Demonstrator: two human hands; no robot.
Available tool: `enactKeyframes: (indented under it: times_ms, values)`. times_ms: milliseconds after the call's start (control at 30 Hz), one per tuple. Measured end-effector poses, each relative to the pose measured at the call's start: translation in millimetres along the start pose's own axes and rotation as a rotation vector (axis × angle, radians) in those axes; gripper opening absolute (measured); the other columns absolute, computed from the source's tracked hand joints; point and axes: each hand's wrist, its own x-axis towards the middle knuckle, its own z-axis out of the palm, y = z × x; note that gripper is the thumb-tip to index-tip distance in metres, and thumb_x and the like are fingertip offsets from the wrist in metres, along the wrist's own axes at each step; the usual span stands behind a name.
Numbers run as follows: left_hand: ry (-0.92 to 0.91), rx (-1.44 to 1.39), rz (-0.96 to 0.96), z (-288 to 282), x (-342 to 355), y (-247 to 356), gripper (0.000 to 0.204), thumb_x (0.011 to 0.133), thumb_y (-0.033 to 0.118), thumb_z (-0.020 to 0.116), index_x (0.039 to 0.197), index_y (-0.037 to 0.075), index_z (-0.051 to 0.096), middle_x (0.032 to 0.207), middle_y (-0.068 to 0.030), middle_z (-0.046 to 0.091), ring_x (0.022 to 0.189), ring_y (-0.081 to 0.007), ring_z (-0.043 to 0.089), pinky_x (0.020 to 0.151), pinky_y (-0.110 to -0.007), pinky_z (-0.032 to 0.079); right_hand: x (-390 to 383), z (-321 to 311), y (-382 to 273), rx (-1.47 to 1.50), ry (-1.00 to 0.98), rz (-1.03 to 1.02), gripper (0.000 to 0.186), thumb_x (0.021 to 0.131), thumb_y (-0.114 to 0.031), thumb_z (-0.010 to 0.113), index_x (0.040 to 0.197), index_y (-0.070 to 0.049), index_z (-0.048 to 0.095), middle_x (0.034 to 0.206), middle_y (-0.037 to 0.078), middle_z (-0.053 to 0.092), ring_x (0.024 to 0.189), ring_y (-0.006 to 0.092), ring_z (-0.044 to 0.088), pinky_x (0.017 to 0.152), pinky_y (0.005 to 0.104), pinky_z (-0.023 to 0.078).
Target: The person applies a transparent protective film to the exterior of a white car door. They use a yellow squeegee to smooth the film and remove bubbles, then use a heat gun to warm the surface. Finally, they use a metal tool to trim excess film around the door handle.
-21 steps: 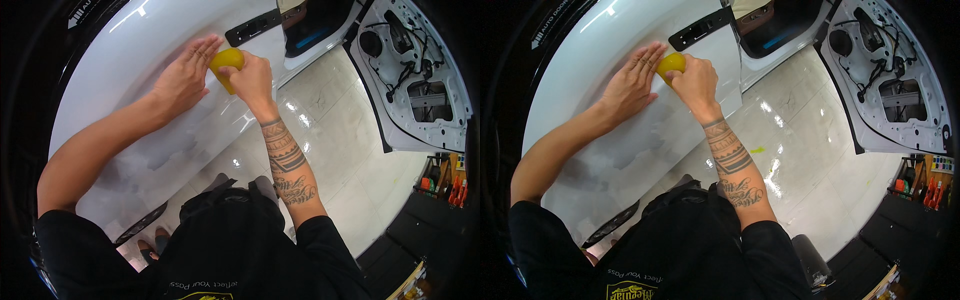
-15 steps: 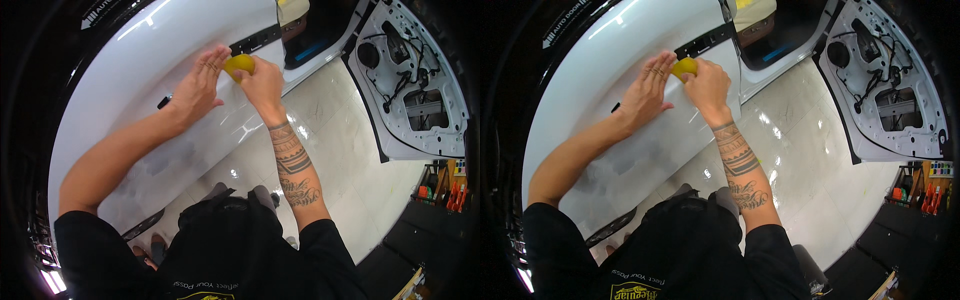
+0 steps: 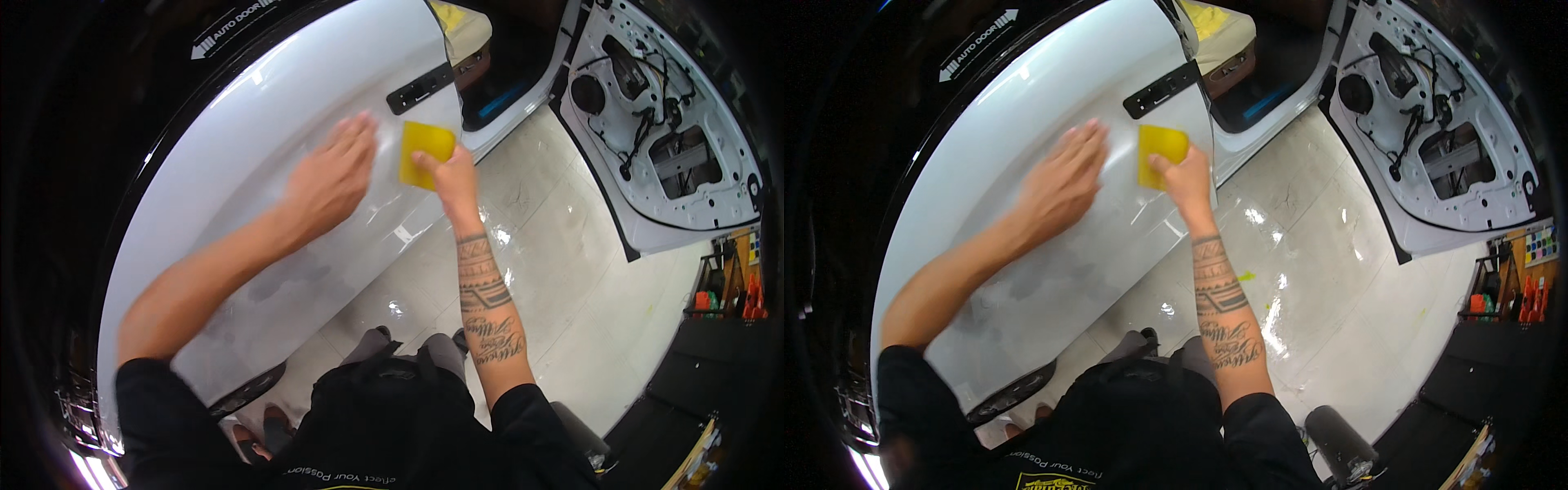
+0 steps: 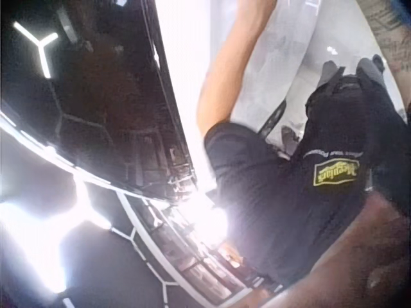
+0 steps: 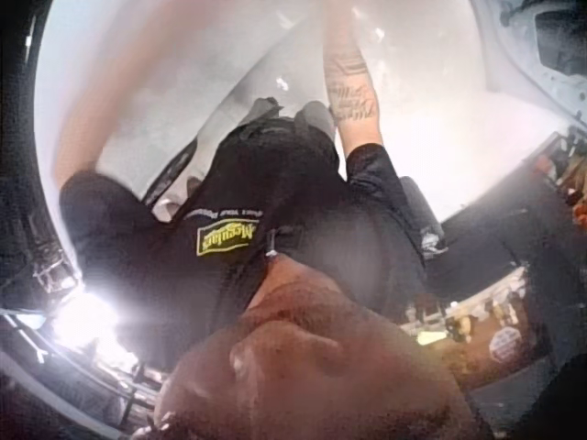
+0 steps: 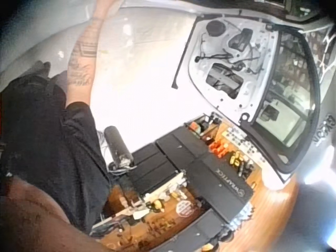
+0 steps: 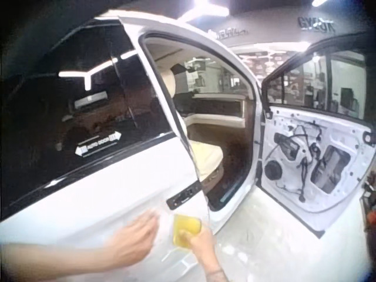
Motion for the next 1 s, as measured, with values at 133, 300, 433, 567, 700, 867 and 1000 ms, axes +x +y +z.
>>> enactKeyframes:
  times_ms: [133, 300, 433, 567, 700, 867, 1000]
  values:
    - [-0.261, 0.132, 0.085, -25.5, -75.5, -37.5, 0.076, 0.097, 0.035, 0.064, 0.154, -0.009, 0.038, 0.166, -0.0224, 0.031, 0.158, -0.0310, 0.022, 0.130, -0.045, 0.017, -33.6, 39.3, 14.7, 0.169, -0.055, 0.038, 0.031, 0.087, -0.003, 0.076, 0.117, 0.002, 0.069, 0.105, 0.007, 0.074, 0.093, 0.0162, 0.070, 0.084, 0.0295, 0.056]
    - [-0.277, 0.153, 0.094, -3.1, -76.7, -39.0, 0.077, 0.100, 0.041, 0.057, 0.155, -0.009, 0.036, 0.167, -0.0202, 0.029, 0.158, -0.0302, 0.021, 0.131, -0.043, 0.013, -48.3, 59.3, 14.2, 0.212, -0.012, 0.065, 0.026, 0.086, -0.001, 0.071, 0.111, 0.001, 0.069, 0.101, 0.007, 0.074, 0.091, 0.0161, 0.069, 0.084, 0.0309, 0.055]
    - [-0.247, 0.249, 0.105, 18.5, -55.7, -28.2, 0.080, 0.100, 0.045, 0.054, 0.156, -0.009, 0.036, 0.168, -0.0215, 0.027, 0.159, -0.0309, 0.018, 0.131, -0.044, 0.012, -44.5, 37.5, 16.9, 0.204, 0.046, 0.079, 0.027, 0.086, -0.001, 0.072, 0.113, 0.002, 0.067, 0.104, 0.008, 0.073, 0.092, 0.0163, 0.069, 0.086, 0.0303, 0.055]
    - [-0.160, 0.307, 0.080, 42.3, -38.2, -15.2, 0.083, 0.100, 0.050, 0.053, 0.155, -0.010, 0.035, 0.168, -0.0233, 0.025, 0.159, -0.0348, 0.018, 0.130, -0.047, 0.013, -39.4, 16.0, 9.2, 0.178, 0.093, 0.071, 0.024, 0.086, -0.001, 0.070, 0.109, 0.002, 0.068, 0.102, 0.008, 0.073, 0.091, 0.0166, 0.068, 0.085, 0.0308, 0.054]
    - [-0.202, 0.199, -0.020, 49.3, -27.9, -3.3, 0.087, 0.099, 0.055, 0.053, 0.156, -0.010, 0.035, 0.169, -0.0256, 0.022, 0.159, -0.0392, 0.015, 0.130, -0.050, 0.012, -31.1, 3.2, 7.8, 0.245, 0.120, 0.041, 0.024, 0.086, -0.001, 0.070, 0.110, 0.003, 0.067, 0.103, 0.009, 0.073, 0.092, 0.0164, 0.068, 0.086, 0.0306, 0.054]
    - [-0.192, 0.212, -0.094, 48.7, -2.0, 21.8, 0.090, 0.098, 0.059, 0.052, 0.156, -0.009, 0.036, 0.168, -0.0288, 0.020, 0.159, -0.0427, 0.013, 0.129, -0.051, 0.011, -15.7, 10.8, -3.7, 0.263, 0.072, 0.019, 0.026, 0.087, 0.000, 0.069, 0.113, 0.002, 0.066, 0.106, 0.008, 0.072, 0.095, 0.0154, 0.068, 0.087, 0.0299, 0.053]
    - [-0.144, 0.187, -0.148, 49.3, 0.0, 26.8, 0.090, 0.098, 0.059, 0.053, 0.154, -0.010, 0.039, 0.167, -0.0295, 0.023, 0.159, -0.0437, 0.013, 0.129, -0.052, 0.012, -15.0, 43.5, -26.0, 0.407, 0.016, -0.049, 0.028, 0.089, 0.002, 0.069, 0.116, 0.002, 0.065, 0.108, 0.008, 0.072, 0.096, 0.0143, 0.067, 0.088, 0.0291, 0.053]
